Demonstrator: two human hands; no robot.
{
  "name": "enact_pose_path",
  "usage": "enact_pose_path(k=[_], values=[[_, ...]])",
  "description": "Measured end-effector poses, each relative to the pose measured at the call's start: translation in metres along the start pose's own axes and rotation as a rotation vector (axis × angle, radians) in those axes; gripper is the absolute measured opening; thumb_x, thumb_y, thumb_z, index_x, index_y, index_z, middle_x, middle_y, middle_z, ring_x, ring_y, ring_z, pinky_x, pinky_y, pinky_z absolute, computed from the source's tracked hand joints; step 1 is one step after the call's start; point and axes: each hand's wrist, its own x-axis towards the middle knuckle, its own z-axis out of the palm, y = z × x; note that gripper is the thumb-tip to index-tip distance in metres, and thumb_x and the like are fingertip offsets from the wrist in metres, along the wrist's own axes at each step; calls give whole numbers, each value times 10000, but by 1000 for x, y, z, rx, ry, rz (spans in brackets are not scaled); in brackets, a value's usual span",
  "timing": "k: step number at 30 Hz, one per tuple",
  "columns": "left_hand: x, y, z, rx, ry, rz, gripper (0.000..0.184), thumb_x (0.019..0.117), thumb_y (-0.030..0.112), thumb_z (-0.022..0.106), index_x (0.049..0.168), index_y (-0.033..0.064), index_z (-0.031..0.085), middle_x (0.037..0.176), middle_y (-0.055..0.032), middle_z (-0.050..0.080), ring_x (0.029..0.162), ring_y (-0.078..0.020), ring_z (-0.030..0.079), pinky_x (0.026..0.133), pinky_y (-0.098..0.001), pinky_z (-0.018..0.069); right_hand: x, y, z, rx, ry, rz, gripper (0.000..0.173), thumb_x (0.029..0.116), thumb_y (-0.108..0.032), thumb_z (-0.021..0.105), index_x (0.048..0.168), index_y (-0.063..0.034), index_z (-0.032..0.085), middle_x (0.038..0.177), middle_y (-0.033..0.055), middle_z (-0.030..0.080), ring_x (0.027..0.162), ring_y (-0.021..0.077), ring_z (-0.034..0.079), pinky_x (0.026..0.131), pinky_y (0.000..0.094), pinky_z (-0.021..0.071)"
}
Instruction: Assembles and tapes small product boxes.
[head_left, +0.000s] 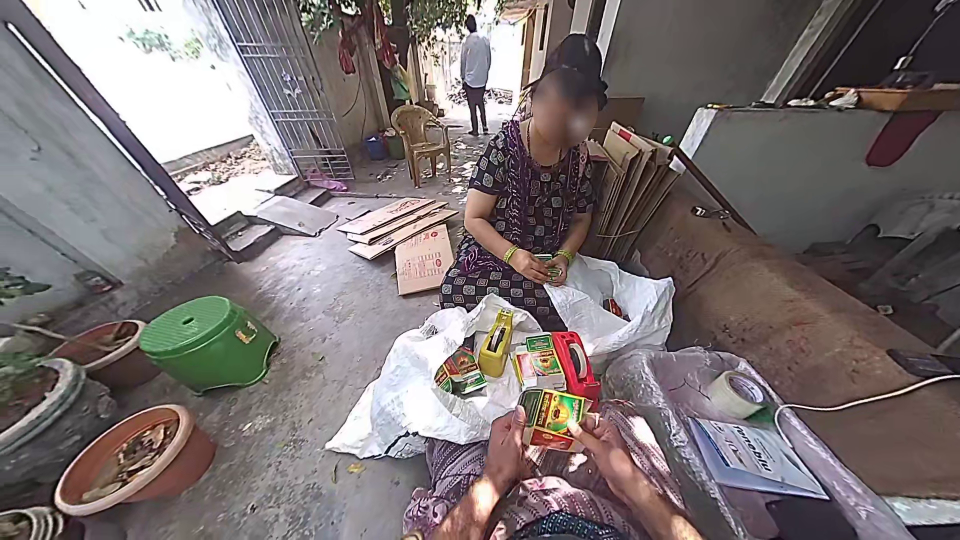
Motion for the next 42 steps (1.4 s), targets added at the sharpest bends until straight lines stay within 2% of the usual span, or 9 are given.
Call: enact_pose_path(k=[2,4,7,12,16,21,28,33,42], values=[[3,-6,-2,296,165,243,351,1000,291,642,1270,71,680,1185,-52,730,1064,-140,714,918,-369,621,7,1,-6,-248,42,-23,143,921,-201,682,914,-60,709,783,26,687,724,116,648,712,328,555],[3,-2,-3,700,169,444,843,803,504,797,1454,38,532,1498,-130,535,1430,-266,460,1183,-514,394,11,-3,-9,-553,2,-38,271,939,-353,640,902,-93,709,760,16,666,714,137,644,729,397,553],[-11,14,12,1088,-94,374,1184,605,623,852,1569,89,422,1665,-119,322,1569,-380,163,1171,-779,48,2,-27,9,-837,-129,-33,361,965,-427,581,938,-102,733,828,45,695,891,198,677,1064,561,416],[-16,4,16,1023,-105,217,929,773,431,802,1532,26,450,1478,-167,555,1388,-288,516,1178,-507,389,-9,-39,31,-824,-83,-272,280,947,-413,634,996,-183,785,1155,-66,746,1203,66,636,1243,658,79],[-6,9,2,694,-75,-23,605,914,119,614,1508,78,506,1337,-121,668,1210,-238,659,1058,-459,524,1,-27,30,-474,190,-594,448,935,-315,693,1275,-26,647,1471,156,538,1375,232,514,1149,417,454],[-10,11,10,649,-71,116,473,991,61,522,1462,68,566,1422,-91,628,1308,-188,605,1135,-389,474,-18,-19,43,-364,-125,-224,928,934,-455,675,1595,27,237,1579,172,430,1409,167,486,1161,357,438],[-12,-2,11,401,-209,94,1155,705,403,885,1618,62,264,1666,-156,279,1508,-224,347,1213,-409,380,-13,-19,46,-509,46,47,573,1040,-387,404,1405,39,523,1273,209,657,1225,258,624,1080,462,474],[1,11,5,-59,-147,-83,731,938,231,736,1569,135,380,1247,-138,669,932,-243,731,820,-435,644,-16,-20,32,-421,-60,-7,693,1010,-407,462,1559,-3,337,1457,172,550,1322,178,559,1128,392,455],[0,10,5,-235,-88,-31,481,1038,112,558,1493,7,442,1180,-181,715,955,-292,746,863,-462,637,-7,6,33,19,-56,-230,374,1056,-207,328,1279,-43,580,1131,39,703,1047,96,674,952,296,567]])
